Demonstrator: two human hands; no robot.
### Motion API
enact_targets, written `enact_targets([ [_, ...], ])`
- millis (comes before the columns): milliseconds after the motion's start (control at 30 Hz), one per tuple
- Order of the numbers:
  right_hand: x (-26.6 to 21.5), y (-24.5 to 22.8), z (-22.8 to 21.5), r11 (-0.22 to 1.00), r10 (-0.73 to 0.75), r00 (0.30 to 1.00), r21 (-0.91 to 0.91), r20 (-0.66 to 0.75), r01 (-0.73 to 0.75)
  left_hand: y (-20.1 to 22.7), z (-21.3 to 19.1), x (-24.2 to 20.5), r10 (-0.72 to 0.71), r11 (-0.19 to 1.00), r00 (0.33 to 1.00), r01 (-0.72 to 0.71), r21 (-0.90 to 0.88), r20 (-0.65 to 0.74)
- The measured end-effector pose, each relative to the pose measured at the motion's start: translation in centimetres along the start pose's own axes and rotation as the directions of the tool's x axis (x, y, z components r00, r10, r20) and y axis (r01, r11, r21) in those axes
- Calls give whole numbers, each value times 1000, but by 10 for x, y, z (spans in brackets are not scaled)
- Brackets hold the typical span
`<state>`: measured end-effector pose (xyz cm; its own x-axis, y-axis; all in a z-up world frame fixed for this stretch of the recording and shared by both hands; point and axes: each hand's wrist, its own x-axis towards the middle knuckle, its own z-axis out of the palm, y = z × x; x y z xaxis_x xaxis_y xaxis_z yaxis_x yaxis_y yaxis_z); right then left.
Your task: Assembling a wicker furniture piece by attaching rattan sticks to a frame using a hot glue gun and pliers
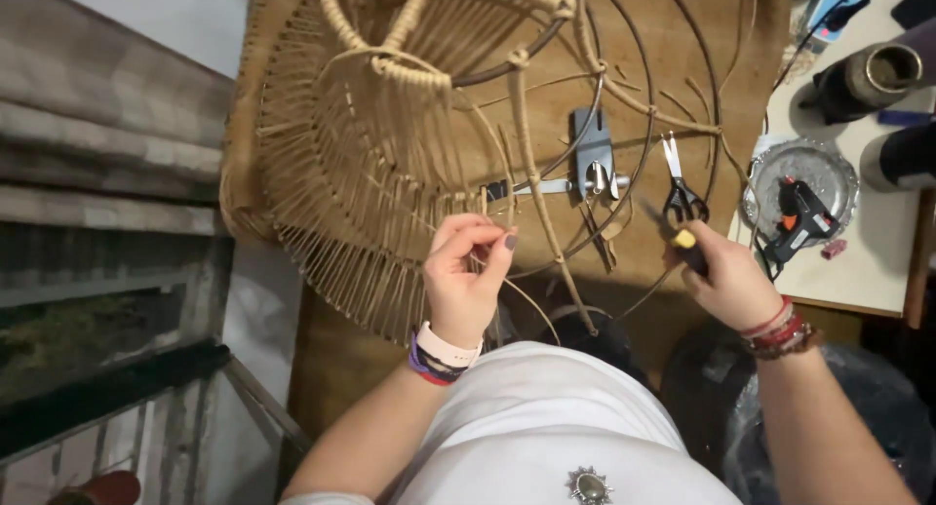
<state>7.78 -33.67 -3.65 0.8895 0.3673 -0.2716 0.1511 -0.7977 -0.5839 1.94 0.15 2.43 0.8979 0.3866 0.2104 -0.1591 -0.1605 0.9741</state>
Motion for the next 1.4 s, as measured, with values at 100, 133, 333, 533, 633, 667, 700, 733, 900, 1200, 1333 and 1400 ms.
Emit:
enact_targets([
  [100, 12, -59, -18, 967, -239, 970, -81, 52, 243, 3, -5, 2, 106, 989, 994, -107, 100, 8],
  [133, 19, -74, -16, 966, -242, 969, -84, 55, 246, -1, -6, 3, 106, 990, 994, -105, 99, 3],
  [333, 40, -142, -11, 956, -263, 959, -104, 103, 274, 0, -12, 6, 122, 989, 992, -117, 95, -44],
  [533, 50, -142, 8, 919, -360, 932, -155, 51, 363, 0, -15, 8, 119, 992, 992, -117, 40, -37],
  [633, 50, -127, 19, 877, -354, 935, -346, 3, 333, -2, -17, 8, 128, 991, 991, -127, 31, -27],
  [667, 49, -121, 22, 870, -330, 944, -387, 4, 306, -3, -17, 8, 125, 992, 992, -124, 37, -19],
  [700, 48, -115, 25, 860, -305, 952, -428, 3, 277, -4, -18, 8, 122, 992, 992, -122, 43, -12],
  [733, 49, -122, 20, 861, -306, 952, -427, 4, 278, -4, -20, 9, 122, 992, 993, -121, 44, -12],
  [900, 47, -159, -4, 896, -338, 935, -267, 103, 354, -2, -25, 10, 90, 995, 994, -93, 47, 62],
  [1200, 44, -145, 2, 823, -329, 943, -476, 44, 309, 1, -21, 12, 109, 990, 991, -115, 81, 76],
  [1333, 41, -129, 4, 920, -279, 959, -273, 43, 280, 1, -21, 11, 170, 976, 984, -174, 131, 45],
  [1400, 36, -80, 21, 887, -115, 992, -454, -42, 83, -11, -24, 8, 240, 930, 970, -216, 298, -46],
])
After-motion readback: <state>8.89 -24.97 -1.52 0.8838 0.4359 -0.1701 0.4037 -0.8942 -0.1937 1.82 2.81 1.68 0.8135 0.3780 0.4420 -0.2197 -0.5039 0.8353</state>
